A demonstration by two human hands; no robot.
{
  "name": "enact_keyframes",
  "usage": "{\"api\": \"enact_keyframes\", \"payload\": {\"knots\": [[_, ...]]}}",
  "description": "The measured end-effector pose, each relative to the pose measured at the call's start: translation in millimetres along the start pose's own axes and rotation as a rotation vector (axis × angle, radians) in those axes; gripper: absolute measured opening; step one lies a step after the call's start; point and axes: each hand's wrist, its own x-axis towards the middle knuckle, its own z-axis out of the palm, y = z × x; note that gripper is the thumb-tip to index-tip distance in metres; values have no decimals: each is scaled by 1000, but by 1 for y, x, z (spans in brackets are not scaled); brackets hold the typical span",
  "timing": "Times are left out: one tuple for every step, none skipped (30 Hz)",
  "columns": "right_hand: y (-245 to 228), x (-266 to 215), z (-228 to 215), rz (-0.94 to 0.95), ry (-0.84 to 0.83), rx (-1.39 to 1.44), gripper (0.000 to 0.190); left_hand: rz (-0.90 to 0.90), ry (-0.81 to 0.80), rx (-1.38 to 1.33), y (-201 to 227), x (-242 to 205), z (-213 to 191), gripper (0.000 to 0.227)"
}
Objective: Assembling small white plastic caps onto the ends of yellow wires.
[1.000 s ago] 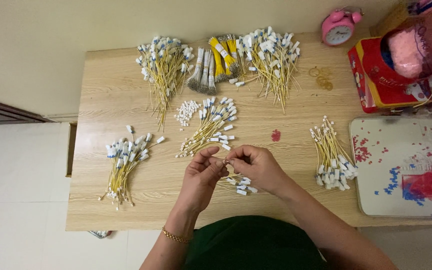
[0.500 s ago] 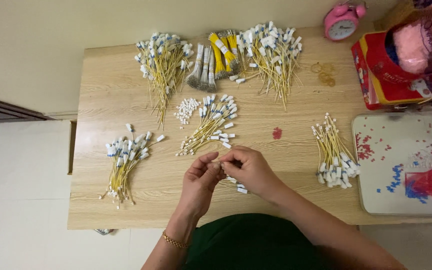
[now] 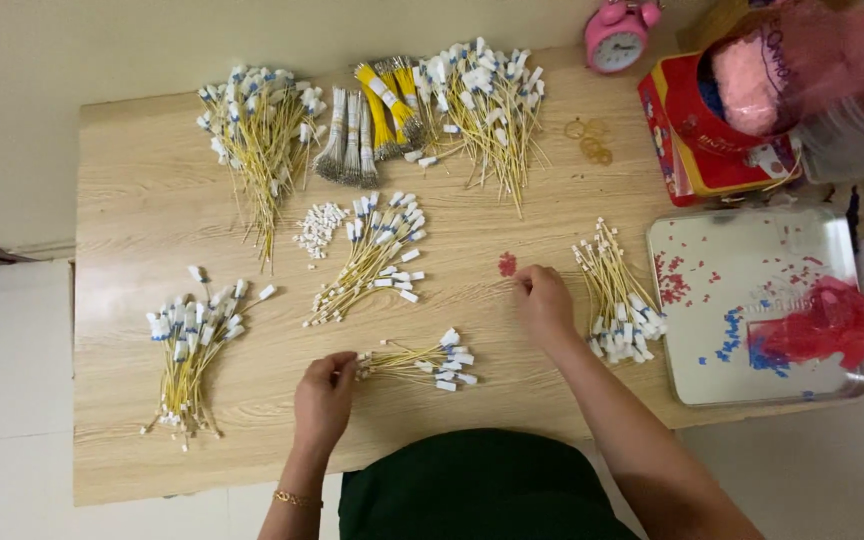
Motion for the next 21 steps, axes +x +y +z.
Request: {"api": "enact_keyframes", "payload": {"knots": [[15,6,10,1,-2,-1,16,-2,-1,0,-10,9,5,23],[28,12,21,-163,135,-20,20,27,47,46,-21,18,9,19],[42,18,32,-328,271,-38,27,57,95,92,-32,27,13,17],[44,18,33,-326,268,-39,27,54,92,93,-32,33,10,17],[47,18,34,-340,257,-38,22,56,85,70,-33,39,7,19],[49,20,33,-354,248,-40,17,59,77,45,-32,45,6,20],[56,22,36,-352,246,-42,17,57,74,44,-31,47,6,20],[63,24,39,-307,269,-49,14,61,118,58,-30,49,5,21],[70,26,42,-262,291,-55,14,65,162,71,-30,51,4,22],[69,24,39,-260,288,-56,14,62,159,72,-31,54,4,22],[68,22,36,-256,276,-52,13,75,193,92,-32,56,5,22],[67,19,32,-252,265,-47,13,90,227,113,-32,59,5,23],[66,17,31,-249,263,-48,13,88,224,114,-36,61,7,23],[65,16,29,-264,238,-52,13,112,250,158,-40,63,8,24],[63,16,28,-279,212,-56,13,136,276,202,-43,66,9,25],[58,12,23,-280,211,-55,13,135,277,202,-44,68,9,25],[54,8,19,-284,166,-43,13,132,280,241,-46,69,10,23],[48,5,15,-290,120,-31,12,128,284,280,-48,71,10,21],[50,7,17,-293,118,-30,12,126,288,280,-54,74,14,21],[52,8,20,-310,130,-66,14,128,300,292,-60,76,18,23],[54,8,23,-328,142,-102,17,129,312,305,-67,78,21,24]]}}
